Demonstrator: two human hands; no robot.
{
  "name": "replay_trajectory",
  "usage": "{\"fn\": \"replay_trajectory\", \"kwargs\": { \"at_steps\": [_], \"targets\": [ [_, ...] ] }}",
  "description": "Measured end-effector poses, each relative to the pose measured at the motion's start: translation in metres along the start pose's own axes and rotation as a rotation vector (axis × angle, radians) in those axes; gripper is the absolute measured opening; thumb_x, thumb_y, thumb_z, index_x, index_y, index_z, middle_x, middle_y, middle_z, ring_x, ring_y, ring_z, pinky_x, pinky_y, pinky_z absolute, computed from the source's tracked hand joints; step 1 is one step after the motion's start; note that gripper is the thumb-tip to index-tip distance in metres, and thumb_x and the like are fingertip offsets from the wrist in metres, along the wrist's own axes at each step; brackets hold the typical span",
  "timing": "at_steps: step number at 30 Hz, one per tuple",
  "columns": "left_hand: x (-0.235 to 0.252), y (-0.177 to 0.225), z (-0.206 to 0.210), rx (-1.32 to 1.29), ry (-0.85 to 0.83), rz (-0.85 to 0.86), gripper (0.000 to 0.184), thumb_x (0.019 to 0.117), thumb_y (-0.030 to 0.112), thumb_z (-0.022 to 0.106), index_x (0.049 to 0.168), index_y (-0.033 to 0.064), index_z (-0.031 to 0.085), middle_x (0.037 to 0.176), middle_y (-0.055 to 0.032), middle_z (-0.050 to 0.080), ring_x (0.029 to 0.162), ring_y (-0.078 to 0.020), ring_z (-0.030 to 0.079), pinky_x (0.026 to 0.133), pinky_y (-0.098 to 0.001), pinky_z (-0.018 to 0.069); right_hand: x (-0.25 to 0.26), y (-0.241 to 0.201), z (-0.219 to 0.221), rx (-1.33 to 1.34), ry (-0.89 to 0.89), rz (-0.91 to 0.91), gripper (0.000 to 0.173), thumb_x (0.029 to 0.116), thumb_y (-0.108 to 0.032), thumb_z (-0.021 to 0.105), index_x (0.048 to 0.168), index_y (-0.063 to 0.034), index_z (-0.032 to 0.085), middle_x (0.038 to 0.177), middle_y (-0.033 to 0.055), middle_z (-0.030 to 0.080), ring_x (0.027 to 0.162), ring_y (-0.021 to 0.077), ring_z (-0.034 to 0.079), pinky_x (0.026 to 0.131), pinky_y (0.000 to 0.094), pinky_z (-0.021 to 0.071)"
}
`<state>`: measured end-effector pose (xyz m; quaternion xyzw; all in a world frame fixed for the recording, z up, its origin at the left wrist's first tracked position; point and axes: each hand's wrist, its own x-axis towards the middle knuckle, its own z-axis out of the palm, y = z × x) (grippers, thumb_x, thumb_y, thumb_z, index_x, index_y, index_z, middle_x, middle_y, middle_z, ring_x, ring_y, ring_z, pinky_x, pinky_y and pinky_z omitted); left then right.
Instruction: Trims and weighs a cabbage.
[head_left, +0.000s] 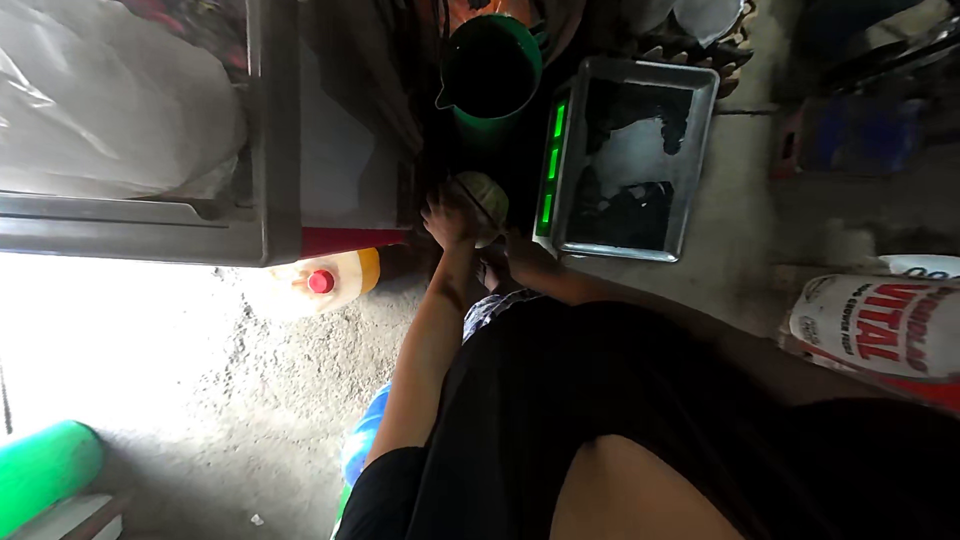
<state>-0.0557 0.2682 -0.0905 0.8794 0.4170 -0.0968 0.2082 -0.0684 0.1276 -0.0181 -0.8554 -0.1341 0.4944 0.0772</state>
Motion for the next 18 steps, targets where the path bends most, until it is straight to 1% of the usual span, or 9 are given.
{"fn": "replay_trajectory", "kwargs": {
  "at_steps": [2, 4, 6, 8, 9, 11, 14, 17, 18],
  "targets": [
    [0.001, -0.006, 0.005, -0.019, 0.018, 0.034, 0.045, 0.1041, 0.029, 0.044, 0.147, 0.0234, 0.055, 0.155, -0.0064, 0.049, 0.140, -0.0355, 0.047, 0.107, -0.0588, 0.0435, 0.022, 0.002, 0.013, -0.043, 0.030, -0.055, 0.048, 0.1057, -0.010, 0.049, 0.149, 0.0045, 0.037, 0.134, 0.0269, 0.060, 0.119, 0.0422, 0.065, 0.097, 0.0567, 0.0546],
    [0.001, -0.012, 0.007, -0.029, 0.046, 0.062, 0.045, 0.1038, 0.027, 0.044, 0.147, 0.0222, 0.056, 0.155, -0.0068, 0.050, 0.139, -0.0351, 0.048, 0.107, -0.0578, 0.0440, 0.039, 0.001, 0.024, 0.010, 0.077, -0.087, 0.042, 0.1049, -0.006, 0.048, 0.146, 0.0032, 0.048, 0.141, 0.0255, 0.057, 0.126, 0.0422, 0.060, 0.102, 0.0583, 0.0515],
    [0.002, -0.009, 0.002, -0.025, 0.037, 0.062, 0.044, 0.1032, 0.027, 0.047, 0.146, 0.0228, 0.057, 0.154, -0.0077, 0.050, 0.139, -0.0364, 0.049, 0.105, -0.0591, 0.0452, 0.026, -0.001, 0.011, 0.107, 0.048, -0.088, 0.042, 0.1073, -0.009, 0.046, 0.148, 0.0011, 0.044, 0.140, 0.0256, 0.058, 0.127, 0.0424, 0.060, 0.103, 0.0595, 0.0502],
    [0.003, -0.002, -0.008, -0.009, -0.032, 0.033, 0.045, 0.1024, 0.030, 0.050, 0.146, 0.0238, 0.057, 0.155, -0.0088, 0.049, 0.140, -0.0373, 0.048, 0.104, -0.0622, 0.0447, -0.003, 0.008, 0.002, 0.193, 0.037, -0.107, 0.045, 0.1105, -0.017, 0.045, 0.152, -0.0003, 0.038, 0.133, 0.0267, 0.061, 0.120, 0.0426, 0.064, 0.099, 0.0587, 0.0521],
    [0.007, 0.000, -0.009, -0.007, -0.035, 0.024, 0.044, 0.1025, 0.031, 0.049, 0.145, 0.0249, 0.058, 0.154, -0.0081, 0.051, 0.139, -0.0365, 0.050, 0.103, -0.0630, 0.0459, 0.000, 0.019, 0.014, 0.201, 0.072, -0.112, 0.047, 0.1101, -0.020, 0.046, 0.152, -0.0014, 0.036, 0.129, 0.0263, 0.063, 0.115, 0.0423, 0.066, 0.095, 0.0586, 0.0542],
    [0.010, 0.000, -0.007, -0.004, -0.023, 0.012, 0.043, 0.1031, 0.033, 0.047, 0.144, 0.0249, 0.059, 0.152, -0.0075, 0.053, 0.137, -0.0353, 0.052, 0.103, -0.0631, 0.0464, 0.019, 0.043, 0.050, 0.137, 0.171, -0.114, 0.045, 0.1091, -0.027, 0.048, 0.144, 0.0020, 0.045, 0.123, 0.0260, 0.065, 0.110, 0.0417, 0.068, 0.091, 0.0579, 0.0558],
    [0.005, 0.002, -0.006, 0.005, -0.018, -0.006, 0.044, 0.1041, 0.032, 0.047, 0.146, 0.0226, 0.057, 0.154, -0.0085, 0.051, 0.140, -0.0364, 0.048, 0.106, -0.0610, 0.0440, 0.032, 0.039, 0.057, 0.078, 0.181, -0.102, 0.047, 0.1106, -0.025, 0.046, 0.146, 0.0054, 0.043, 0.129, 0.0284, 0.062, 0.114, 0.0438, 0.066, 0.095, 0.0581, 0.0548],
    [0.006, -0.001, -0.004, -0.012, -0.012, -0.008, 0.044, 0.1035, 0.031, 0.049, 0.145, 0.0206, 0.057, 0.149, -0.0112, 0.055, 0.135, -0.0366, 0.053, 0.104, -0.0603, 0.0468, 0.040, 0.034, 0.056, 0.108, 0.239, -0.120, 0.045, 0.1110, -0.025, 0.045, 0.146, 0.0026, 0.042, 0.122, 0.0276, 0.065, 0.105, 0.0445, 0.069, 0.086, 0.0594, 0.0577],
    [0.006, -0.004, -0.002, -0.032, -0.013, -0.011, 0.044, 0.1033, 0.032, 0.050, 0.144, 0.0193, 0.058, 0.146, -0.0133, 0.057, 0.133, -0.0372, 0.055, 0.104, -0.0601, 0.0474, 0.043, 0.037, 0.058, 0.128, 0.240, -0.121, 0.045, 0.1111, -0.025, 0.044, 0.147, 0.0018, 0.042, 0.121, 0.0272, 0.065, 0.105, 0.0444, 0.069, 0.086, 0.0598, 0.0574]
  ]
}}
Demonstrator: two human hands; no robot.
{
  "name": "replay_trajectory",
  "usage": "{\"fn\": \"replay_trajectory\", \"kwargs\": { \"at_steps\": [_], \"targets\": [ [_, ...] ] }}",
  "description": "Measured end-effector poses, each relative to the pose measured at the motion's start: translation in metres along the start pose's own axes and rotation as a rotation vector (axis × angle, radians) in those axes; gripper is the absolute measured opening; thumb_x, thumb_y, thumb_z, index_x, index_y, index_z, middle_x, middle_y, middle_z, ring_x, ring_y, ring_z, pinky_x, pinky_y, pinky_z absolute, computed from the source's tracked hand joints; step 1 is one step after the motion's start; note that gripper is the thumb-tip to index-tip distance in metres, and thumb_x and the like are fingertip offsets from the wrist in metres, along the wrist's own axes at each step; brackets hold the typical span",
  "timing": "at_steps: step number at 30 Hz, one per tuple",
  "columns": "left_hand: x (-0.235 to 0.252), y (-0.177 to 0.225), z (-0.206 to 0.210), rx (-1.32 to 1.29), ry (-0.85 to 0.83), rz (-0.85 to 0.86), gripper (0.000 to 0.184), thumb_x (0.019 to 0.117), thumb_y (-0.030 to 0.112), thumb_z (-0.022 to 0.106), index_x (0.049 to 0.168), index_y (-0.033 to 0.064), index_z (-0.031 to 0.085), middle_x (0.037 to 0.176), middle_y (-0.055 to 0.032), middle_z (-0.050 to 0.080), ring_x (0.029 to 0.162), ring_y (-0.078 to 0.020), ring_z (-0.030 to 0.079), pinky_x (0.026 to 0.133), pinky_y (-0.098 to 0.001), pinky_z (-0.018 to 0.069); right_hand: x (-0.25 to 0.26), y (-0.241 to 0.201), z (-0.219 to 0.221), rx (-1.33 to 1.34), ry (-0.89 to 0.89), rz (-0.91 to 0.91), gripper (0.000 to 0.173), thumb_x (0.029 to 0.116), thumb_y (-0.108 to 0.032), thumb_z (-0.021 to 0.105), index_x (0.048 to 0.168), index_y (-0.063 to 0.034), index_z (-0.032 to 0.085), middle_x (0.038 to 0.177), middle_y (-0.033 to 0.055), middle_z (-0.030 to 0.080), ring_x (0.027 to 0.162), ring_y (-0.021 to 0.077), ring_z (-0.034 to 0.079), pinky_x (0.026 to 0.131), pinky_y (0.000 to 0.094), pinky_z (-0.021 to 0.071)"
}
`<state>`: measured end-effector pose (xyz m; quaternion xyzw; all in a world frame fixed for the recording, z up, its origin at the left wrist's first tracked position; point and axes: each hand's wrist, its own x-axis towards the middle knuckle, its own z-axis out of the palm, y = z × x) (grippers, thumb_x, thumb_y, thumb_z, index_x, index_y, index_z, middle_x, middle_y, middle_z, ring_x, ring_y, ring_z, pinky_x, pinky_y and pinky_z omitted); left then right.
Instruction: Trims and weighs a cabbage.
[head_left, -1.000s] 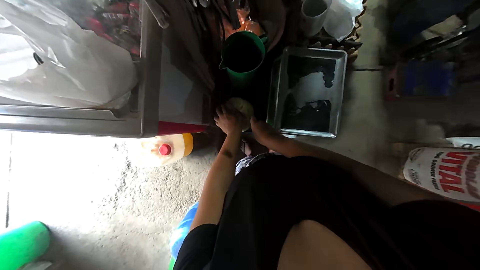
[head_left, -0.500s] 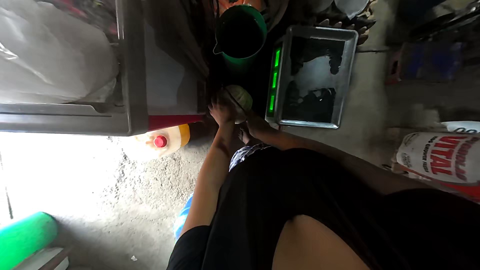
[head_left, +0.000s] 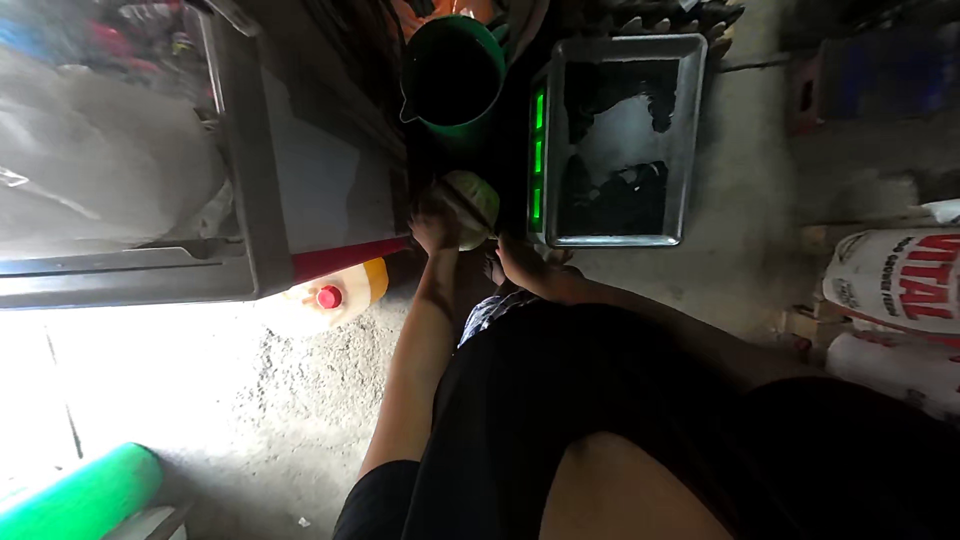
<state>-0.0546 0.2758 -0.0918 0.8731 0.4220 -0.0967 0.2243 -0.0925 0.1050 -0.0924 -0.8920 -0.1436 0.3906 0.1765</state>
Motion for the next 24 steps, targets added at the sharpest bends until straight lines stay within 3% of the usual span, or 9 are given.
{"fn": "replay_trajectory", "kwargs": {
  "at_steps": [4, 6, 10, 12, 16, 19, 20, 22, 24],
  "targets": [
    [0.005, 0.000, -0.006, -0.043, -0.015, -0.009, 0.042, 0.1028, 0.033, 0.053, 0.140, 0.0142, 0.061, 0.136, -0.0183, 0.063, 0.127, -0.0376, 0.059, 0.102, -0.0608, 0.0482, -0.015, 0.031, 0.006, 0.041, -0.056, 0.007, 0.049, 0.1100, -0.022, 0.046, 0.152, 0.0019, 0.039, 0.138, 0.0269, 0.059, 0.123, 0.0429, 0.062, 0.101, 0.0593, 0.0505],
    [0.007, 0.000, -0.006, -0.064, 0.006, 0.006, 0.042, 0.1045, 0.034, 0.051, 0.138, 0.0132, 0.062, 0.137, -0.0174, 0.063, 0.127, -0.0362, 0.059, 0.104, -0.0588, 0.0480, -0.034, 0.048, 0.001, -0.037, -0.131, -0.016, 0.054, 0.1100, -0.022, 0.044, 0.156, 0.0021, 0.032, 0.140, 0.0280, 0.057, 0.124, 0.0430, 0.061, 0.101, 0.0586, 0.0504],
    [0.017, 0.001, -0.008, -0.169, 0.062, -0.021, 0.039, 0.1046, 0.028, 0.049, 0.138, 0.0112, 0.062, 0.133, -0.0179, 0.064, 0.125, -0.0341, 0.061, 0.104, -0.0554, 0.0489, -0.051, 0.046, -0.018, -0.068, -0.295, 0.123, 0.059, 0.1135, -0.030, 0.032, 0.164, -0.0056, 0.014, 0.127, 0.0276, 0.065, 0.115, 0.0451, 0.066, 0.094, 0.0610, 0.0534],
    [0.021, 0.004, -0.010, -0.185, 0.066, -0.044, 0.041, 0.1072, 0.030, 0.044, 0.141, 0.0112, 0.058, 0.134, -0.0186, 0.063, 0.124, -0.0349, 0.061, 0.102, -0.0556, 0.0500, -0.053, 0.047, -0.027, -0.068, -0.336, 0.151, 0.058, 0.1128, -0.030, 0.034, 0.162, -0.0059, 0.016, 0.122, 0.0261, 0.067, 0.112, 0.0437, 0.068, 0.093, 0.0599, 0.0542],
    [0.025, -0.003, -0.016, -0.205, -0.002, 0.033, 0.047, 0.1097, 0.037, 0.037, 0.143, 0.0109, 0.055, 0.133, -0.0203, 0.063, 0.124, -0.0388, 0.060, 0.102, -0.0621, 0.0474, -0.057, 0.062, -0.044, -0.020, -0.351, 0.103, 0.052, 0.1107, -0.029, 0.043, 0.151, 0.0032, 0.038, 0.129, 0.0281, 0.064, 0.122, 0.0423, 0.063, 0.103, 0.0585, 0.0495],
    [0.027, -0.023, -0.020, -0.392, -0.073, 0.188, 0.047, 0.1084, 0.035, 0.046, 0.147, 0.0083, 0.050, 0.127, -0.0198, 0.065, 0.114, -0.0351, 0.065, 0.097, -0.0575, 0.0531, -0.069, 0.075, -0.055, 0.025, -0.353, 0.047, 0.048, 0.1106, -0.029, 0.046, 0.140, 0.0093, 0.046, 0.128, 0.0327, 0.061, 0.122, 0.0461, 0.061, 0.104, 0.0587, 0.0476],
    [0.023, -0.029, -0.024, -0.443, -0.110, 0.242, 0.050, 0.1064, 0.034, 0.052, 0.150, 0.0096, 0.045, 0.133, -0.0194, 0.062, 0.116, -0.0346, 0.064, 0.097, -0.0566, 0.0532, -0.074, 0.085, -0.054, 0.046, -0.333, 0.007, 0.049, 0.1100, -0.030, 0.048, 0.138, 0.0101, 0.047, 0.124, 0.0332, 0.062, 0.118, 0.0465, 0.063, 0.102, 0.0587, 0.0487],
    [0.015, -0.031, -0.035, -0.420, -0.147, 0.317, 0.065, 0.0994, 0.032, 0.065, 0.157, 0.0136, 0.039, 0.155, -0.0160, 0.047, 0.139, -0.0342, 0.049, 0.111, -0.0572, 0.0432, -0.083, 0.106, -0.051, 0.117, -0.286, -0.058, 0.051, 0.1089, -0.032, 0.050, 0.137, 0.0106, 0.047, 0.120, 0.0328, 0.064, 0.112, 0.0456, 0.065, 0.099, 0.0582, 0.0502],
    [0.012, -0.028, -0.043, -0.267, -0.130, 0.449, 0.078, 0.0925, 0.039, 0.074, 0.157, 0.0109, 0.039, 0.162, -0.0177, 0.035, 0.150, -0.0370, 0.032, 0.120, -0.0581, 0.0297, -0.093, 0.122, -0.049, 0.187, -0.244, -0.088, 0.053, 0.1083, -0.032, 0.052, 0.138, 0.0112, 0.048, 0.118, 0.0332, 0.065, 0.110, 0.0449, 0.066, 0.099, 0.0569, 0.0504]
  ]
}}
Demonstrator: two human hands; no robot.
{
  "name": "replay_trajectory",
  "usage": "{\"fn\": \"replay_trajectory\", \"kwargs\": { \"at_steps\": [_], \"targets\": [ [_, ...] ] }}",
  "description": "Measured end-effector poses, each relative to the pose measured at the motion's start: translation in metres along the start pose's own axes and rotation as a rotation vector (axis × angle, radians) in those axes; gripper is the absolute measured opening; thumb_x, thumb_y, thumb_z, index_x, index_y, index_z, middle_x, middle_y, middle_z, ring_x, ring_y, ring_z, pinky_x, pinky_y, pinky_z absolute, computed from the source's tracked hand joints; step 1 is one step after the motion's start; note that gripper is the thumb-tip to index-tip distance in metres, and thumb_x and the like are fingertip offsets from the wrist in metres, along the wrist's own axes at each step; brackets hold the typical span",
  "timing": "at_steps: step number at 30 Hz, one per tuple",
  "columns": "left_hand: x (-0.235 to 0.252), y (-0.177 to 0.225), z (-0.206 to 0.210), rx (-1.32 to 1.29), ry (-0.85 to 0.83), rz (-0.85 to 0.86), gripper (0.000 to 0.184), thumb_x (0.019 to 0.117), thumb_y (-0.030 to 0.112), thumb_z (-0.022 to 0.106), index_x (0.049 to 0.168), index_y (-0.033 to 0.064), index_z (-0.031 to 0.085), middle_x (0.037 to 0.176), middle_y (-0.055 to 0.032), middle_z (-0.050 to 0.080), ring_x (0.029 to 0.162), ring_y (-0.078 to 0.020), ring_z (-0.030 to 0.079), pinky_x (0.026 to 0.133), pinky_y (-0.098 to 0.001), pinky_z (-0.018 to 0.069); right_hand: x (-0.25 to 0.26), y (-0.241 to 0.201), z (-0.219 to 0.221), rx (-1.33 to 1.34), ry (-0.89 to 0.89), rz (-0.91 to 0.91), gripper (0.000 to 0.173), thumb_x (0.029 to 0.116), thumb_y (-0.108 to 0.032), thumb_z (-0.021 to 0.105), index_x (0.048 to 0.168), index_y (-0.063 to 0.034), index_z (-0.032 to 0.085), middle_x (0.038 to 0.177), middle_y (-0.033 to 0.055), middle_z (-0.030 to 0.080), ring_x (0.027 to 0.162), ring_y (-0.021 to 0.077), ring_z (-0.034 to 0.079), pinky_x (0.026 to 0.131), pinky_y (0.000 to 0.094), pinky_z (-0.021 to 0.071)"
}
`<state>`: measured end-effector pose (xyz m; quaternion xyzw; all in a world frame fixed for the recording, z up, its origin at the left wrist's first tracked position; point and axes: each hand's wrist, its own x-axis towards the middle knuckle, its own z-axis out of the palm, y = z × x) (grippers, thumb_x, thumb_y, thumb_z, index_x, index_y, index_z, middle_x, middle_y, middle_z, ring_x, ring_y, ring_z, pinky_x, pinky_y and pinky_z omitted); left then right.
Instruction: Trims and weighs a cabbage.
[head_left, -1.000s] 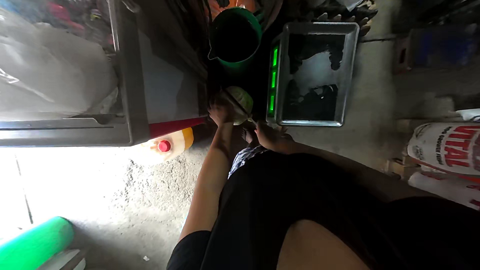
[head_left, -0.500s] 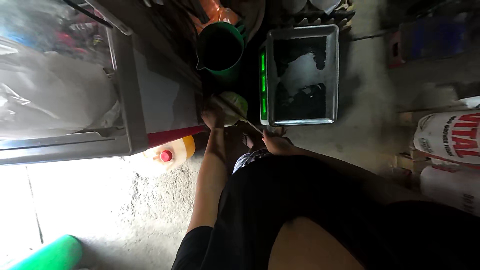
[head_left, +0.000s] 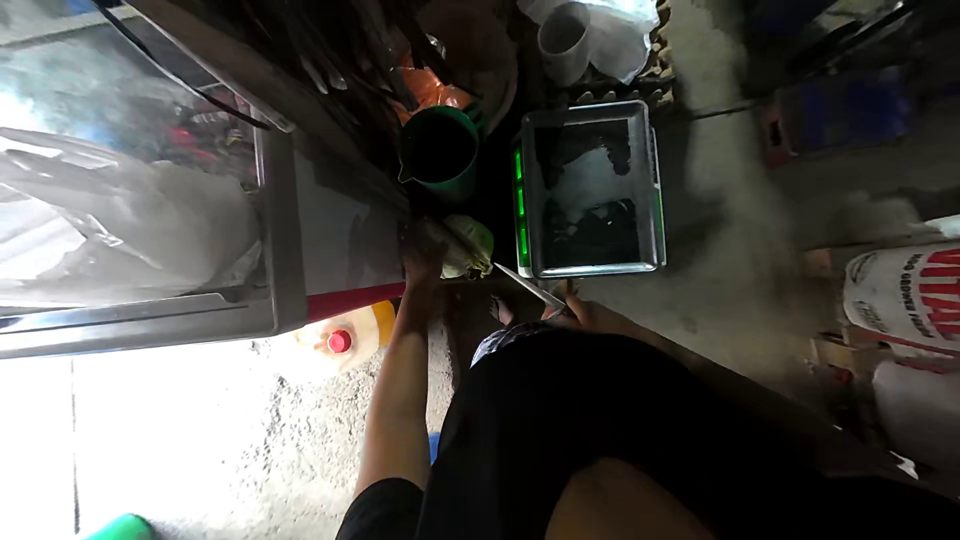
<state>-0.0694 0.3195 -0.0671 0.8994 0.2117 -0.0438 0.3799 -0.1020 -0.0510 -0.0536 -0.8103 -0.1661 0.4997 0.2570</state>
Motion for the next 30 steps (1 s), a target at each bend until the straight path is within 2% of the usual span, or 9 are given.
{"fn": "replay_trajectory", "kwargs": {
  "at_steps": [5, 7, 10, 12, 16, 21, 24, 27, 30],
  "targets": [
    [0.018, 0.033, 0.000, 0.421, -0.281, 0.484, 0.074, 0.0840, 0.029, 0.078, 0.151, 0.0149, 0.050, 0.163, -0.0065, 0.038, 0.152, -0.0310, 0.030, 0.122, -0.0577, 0.0237, -0.013, -0.004, -0.005, 0.062, 0.039, -0.022, 0.052, 0.1062, -0.032, 0.057, 0.131, 0.0138, 0.052, 0.115, 0.0339, 0.065, 0.107, 0.0453, 0.066, 0.098, 0.0565, 0.0501],
    [0.028, 0.054, 0.008, 0.555, -0.444, 0.573, 0.080, 0.0801, 0.013, 0.078, 0.154, 0.0223, 0.047, 0.161, -0.0024, 0.041, 0.150, -0.0282, 0.033, 0.122, -0.0564, 0.0251, -0.013, -0.019, -0.014, 0.035, -0.008, -0.023, 0.052, 0.1073, -0.031, 0.055, 0.134, 0.0135, 0.050, 0.118, 0.0343, 0.063, 0.110, 0.0456, 0.065, 0.099, 0.0569, 0.0490],
    [0.042, 0.061, 0.024, 0.631, -0.500, 0.634, 0.080, 0.0748, 0.018, 0.085, 0.148, 0.0221, 0.054, 0.150, -0.0068, 0.054, 0.142, -0.0333, 0.044, 0.116, -0.0583, 0.0333, -0.024, -0.051, -0.032, 0.039, -0.048, 0.026, 0.048, 0.1094, -0.029, 0.050, 0.138, 0.0097, 0.047, 0.120, 0.0311, 0.063, 0.112, 0.0419, 0.064, 0.101, 0.0554, 0.0490],
    [0.046, 0.067, 0.031, 0.713, -0.533, 0.563, 0.072, 0.0779, 0.029, 0.087, 0.144, 0.0204, 0.059, 0.146, -0.0101, 0.057, 0.138, -0.0371, 0.047, 0.115, -0.0617, 0.0326, -0.036, -0.068, -0.042, 0.099, -0.017, 0.065, 0.046, 0.1104, -0.027, 0.048, 0.138, 0.0090, 0.046, 0.121, 0.0297, 0.062, 0.111, 0.0395, 0.063, 0.101, 0.0532, 0.0488],
    [0.044, 0.071, 0.034, 0.741, -0.471, 0.533, 0.046, 0.0926, 0.018, 0.073, 0.138, 0.0189, 0.064, 0.142, -0.0079, 0.060, 0.133, -0.0359, 0.053, 0.111, -0.0585, 0.0398, -0.048, -0.073, -0.045, 0.240, 0.079, 0.084, 0.042, 0.1107, -0.028, 0.047, 0.137, 0.0046, 0.045, 0.107, 0.0221, 0.063, 0.092, 0.0295, 0.066, 0.088, 0.0469, 0.0542],
    [0.020, 0.071, 0.021, 0.416, -0.292, 0.471, 0.055, 0.0998, 0.032, 0.066, 0.149, 0.0127, 0.052, 0.148, -0.0134, 0.056, 0.137, -0.0327, 0.052, 0.115, -0.0540, 0.0402, -0.046, -0.088, -0.039, 0.485, 0.116, 0.055, 0.050, 0.1078, -0.021, 0.052, 0.150, -0.0023, 0.032, 0.104, 0.0179, 0.065, 0.077, 0.0200, 0.068, 0.074, 0.0383, 0.0591],
    [-0.037, 0.090, -0.010, 0.208, -0.274, 0.124, 0.053, 0.1032, 0.041, 0.060, 0.148, 0.0148, 0.050, 0.142, -0.0153, 0.059, 0.128, -0.0362, 0.059, 0.105, -0.0574, 0.0482, -0.038, -0.105, -0.036, 0.549, 0.122, 0.017, 0.057, 0.1090, -0.022, 0.050, 0.154, -0.0047, 0.020, 0.092, 0.0141, 0.061, 0.066, 0.0183, 0.065, 0.067, 0.0362, 0.0592],
    [-0.061, 0.088, -0.014, -0.080, -0.146, -0.149, 0.052, 0.1038, 0.042, 0.058, 0.144, 0.0104, 0.051, 0.136, -0.0218, 0.060, 0.120, -0.0415, 0.060, 0.097, -0.0611, 0.0500, -0.024, -0.128, -0.034, 0.513, 0.149, 0.080, 0.066, 0.1107, -0.029, 0.047, 0.161, -0.0127, 0.008, 0.102, 0.0190, 0.061, 0.071, 0.0225, 0.066, 0.070, 0.0403, 0.0591],
    [-0.060, 0.064, -0.002, -0.502, 0.046, -0.259, 0.070, 0.0998, 0.063, 0.051, 0.151, 0.0160, 0.046, 0.138, -0.0172, 0.061, 0.120, -0.0327, 0.062, 0.099, -0.0557, 0.0516, 0.003, -0.145, -0.026, 0.461, 0.195, 0.104, 0.070, 0.1101, -0.026, 0.049, 0.163, -0.0176, 0.003, 0.120, 0.0257, 0.060, 0.077, 0.0288, 0.069, 0.075, 0.0461, 0.0598]
  ]
}}
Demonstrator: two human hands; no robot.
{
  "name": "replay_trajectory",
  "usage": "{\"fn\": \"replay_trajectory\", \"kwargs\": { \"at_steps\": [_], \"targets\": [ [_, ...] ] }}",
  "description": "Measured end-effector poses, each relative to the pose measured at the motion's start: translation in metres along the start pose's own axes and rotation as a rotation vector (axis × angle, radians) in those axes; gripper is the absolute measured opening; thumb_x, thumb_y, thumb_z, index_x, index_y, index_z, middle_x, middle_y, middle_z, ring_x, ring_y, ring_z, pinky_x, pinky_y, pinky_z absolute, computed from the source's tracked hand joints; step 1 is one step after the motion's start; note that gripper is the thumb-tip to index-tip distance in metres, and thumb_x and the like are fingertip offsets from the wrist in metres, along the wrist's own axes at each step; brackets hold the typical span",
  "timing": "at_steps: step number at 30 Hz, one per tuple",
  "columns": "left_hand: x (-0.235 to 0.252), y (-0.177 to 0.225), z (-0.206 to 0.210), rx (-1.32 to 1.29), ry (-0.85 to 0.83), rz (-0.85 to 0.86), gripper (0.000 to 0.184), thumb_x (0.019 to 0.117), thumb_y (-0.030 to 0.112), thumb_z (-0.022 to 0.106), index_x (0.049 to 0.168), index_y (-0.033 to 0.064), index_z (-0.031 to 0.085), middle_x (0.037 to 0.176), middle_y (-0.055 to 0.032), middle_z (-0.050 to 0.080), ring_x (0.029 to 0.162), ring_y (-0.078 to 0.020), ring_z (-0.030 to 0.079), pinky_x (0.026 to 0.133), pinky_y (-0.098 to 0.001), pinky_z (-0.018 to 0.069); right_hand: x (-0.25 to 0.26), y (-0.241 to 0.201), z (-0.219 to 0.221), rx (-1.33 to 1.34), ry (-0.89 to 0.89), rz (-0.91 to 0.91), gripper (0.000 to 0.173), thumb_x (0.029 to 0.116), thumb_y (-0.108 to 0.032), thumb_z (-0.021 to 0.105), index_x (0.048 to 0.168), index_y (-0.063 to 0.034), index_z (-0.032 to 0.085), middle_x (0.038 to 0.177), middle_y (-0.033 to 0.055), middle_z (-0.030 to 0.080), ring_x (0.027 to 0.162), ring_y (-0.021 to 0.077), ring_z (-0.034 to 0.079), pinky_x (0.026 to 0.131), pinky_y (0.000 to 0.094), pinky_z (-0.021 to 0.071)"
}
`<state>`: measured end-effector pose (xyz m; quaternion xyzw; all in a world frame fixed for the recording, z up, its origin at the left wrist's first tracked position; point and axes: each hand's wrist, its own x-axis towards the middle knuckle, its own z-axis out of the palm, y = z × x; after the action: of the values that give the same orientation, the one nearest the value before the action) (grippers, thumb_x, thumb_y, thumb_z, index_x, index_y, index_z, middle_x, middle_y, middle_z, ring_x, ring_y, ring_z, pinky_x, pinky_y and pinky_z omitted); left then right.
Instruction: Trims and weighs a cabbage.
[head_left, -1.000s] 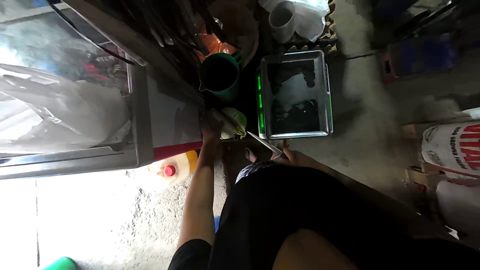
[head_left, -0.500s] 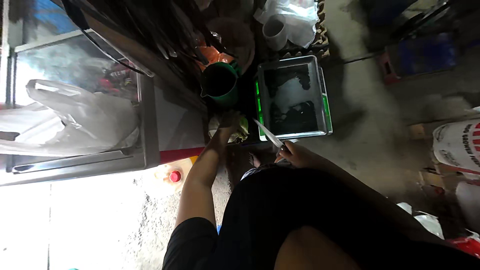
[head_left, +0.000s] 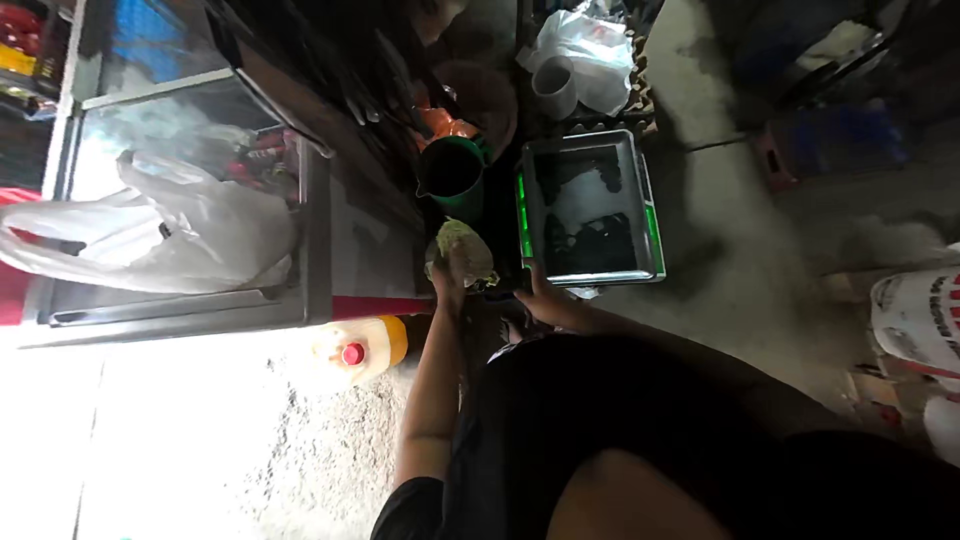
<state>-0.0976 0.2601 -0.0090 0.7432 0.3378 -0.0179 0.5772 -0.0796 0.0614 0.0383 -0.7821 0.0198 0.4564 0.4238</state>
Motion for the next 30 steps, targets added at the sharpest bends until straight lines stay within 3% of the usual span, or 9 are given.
{"fn": "replay_trajectory", "kwargs": {
  "at_steps": [3, 7, 10, 13, 16, 19, 25, 28, 30],
  "targets": [
    [-0.001, -0.014, -0.006, -0.409, 0.079, -0.111, 0.072, 0.0984, 0.067, 0.049, 0.143, 0.0101, 0.051, 0.132, -0.0145, 0.063, 0.117, -0.0255, 0.063, 0.097, -0.0502, 0.0540, 0.036, -0.001, 0.027, -0.064, 0.109, 0.007, 0.075, 0.1056, -0.018, 0.057, 0.162, -0.0130, 0.007, 0.129, 0.0304, 0.056, 0.086, 0.0365, 0.071, 0.078, 0.0503, 0.0606],
    [-0.029, -0.025, -0.021, -0.648, 0.120, -0.174, 0.068, 0.1009, 0.065, 0.044, 0.140, 0.0113, 0.054, 0.125, -0.0123, 0.066, 0.110, -0.0236, 0.066, 0.092, -0.0474, 0.0567, 0.079, 0.005, 0.047, -0.208, 0.167, -0.019, 0.089, 0.0976, -0.005, 0.061, 0.162, -0.0023, 0.000, 0.155, 0.0367, 0.033, 0.136, 0.0500, 0.048, 0.107, 0.0601, 0.0471],
    [-0.045, -0.028, -0.025, -0.693, 0.226, -0.249, 0.061, 0.1048, 0.058, 0.042, 0.134, 0.0078, 0.057, 0.118, -0.0152, 0.067, 0.103, -0.0255, 0.067, 0.086, -0.0462, 0.0575, 0.093, 0.002, 0.052, -0.431, 0.121, -0.004, 0.093, 0.0952, -0.005, 0.062, 0.160, 0.0074, -0.004, 0.160, 0.0379, 0.022, 0.145, 0.0476, 0.040, 0.113, 0.0543, 0.0430],
    [-0.059, -0.037, -0.022, -0.751, 0.265, -0.309, 0.060, 0.1047, 0.058, 0.043, 0.133, 0.0073, 0.059, 0.115, -0.0157, 0.068, 0.101, -0.0269, 0.068, 0.085, -0.0472, 0.0584, 0.083, -0.012, 0.056, -0.677, 0.045, 0.001, 0.082, 0.0992, -0.033, 0.064, 0.152, 0.0155, 0.025, 0.153, 0.0348, 0.039, 0.139, 0.0421, 0.049, 0.112, 0.0530, 0.0450],
    [-0.068, -0.047, -0.008, -0.826, 0.268, -0.302, 0.058, 0.1053, 0.055, 0.043, 0.131, 0.0058, 0.059, 0.115, -0.0171, 0.068, 0.101, -0.0275, 0.068, 0.084, -0.0476, 0.0583, 0.078, -0.013, 0.057, -0.770, -0.035, -0.006, 0.091, 0.0946, -0.039, 0.069, 0.153, 0.0148, 0.024, 0.159, 0.0360, 0.028, 0.136, 0.0440, 0.051, 0.110, 0.0527, 0.0463],
    [-0.071, -0.060, 0.013, -0.819, 0.267, -0.263, 0.057, 0.1073, 0.051, 0.042, 0.132, 0.0026, 0.058, 0.117, -0.0187, 0.067, 0.104, -0.0280, 0.067, 0.088, -0.0485, 0.0573, 0.070, 0.001, 0.047, -0.824, -0.153, -0.115, 0.091, 0.0943, -0.039, 0.070, 0.157, 0.0091, 0.025, 0.165, 0.0345, 0.015, 0.150, 0.0463, 0.031, 0.120, 0.0545, 0.0348],
    [-0.089, -0.032, 0.062, -0.750, 0.344, -0.231, 0.058, 0.1076, 0.050, 0.043, 0.127, -0.0016, 0.061, 0.111, -0.0198, 0.069, 0.099, -0.0281, 0.070, 0.085, -0.0485, 0.0597, 0.022, 0.020, -0.036, -0.833, -0.586, -0.299, 0.042, 0.1041, -0.025, 0.059, 0.142, -0.0060, 0.059, 0.136, 0.0224, 0.062, 0.126, 0.0367, 0.060, 0.109, 0.0572, 0.0445],
    [-0.097, -0.012, 0.101, -0.869, 0.436, -0.202, 0.055, 0.1077, 0.048, 0.044, 0.131, 0.0003, 0.058, 0.112, -0.0185, 0.068, 0.097, -0.0273, 0.069, 0.082, -0.0482, 0.0590, 0.011, 0.046, -0.089, -0.731, -0.790, -0.355, 0.036, 0.1060, -0.019, 0.056, 0.137, -0.0026, 0.061, 0.122, 0.0211, 0.069, 0.107, 0.0329, 0.069, 0.100, 0.0534, 0.0519],
    [-0.104, -0.003, 0.132, -0.907, 0.527, -0.216, 0.054, 0.1074, 0.050, 0.043, 0.132, 0.0032, 0.057, 0.113, -0.0166, 0.068, 0.098, -0.0260, 0.068, 0.080, -0.0472, 0.0587, 0.005, 0.069, -0.129, -0.694, -0.819, -0.428, 0.037, 0.1058, -0.022, 0.057, 0.135, 0.0003, 0.062, 0.123, 0.0225, 0.068, 0.112, 0.0341, 0.067, 0.103, 0.0543, 0.0491]
  ]
}}
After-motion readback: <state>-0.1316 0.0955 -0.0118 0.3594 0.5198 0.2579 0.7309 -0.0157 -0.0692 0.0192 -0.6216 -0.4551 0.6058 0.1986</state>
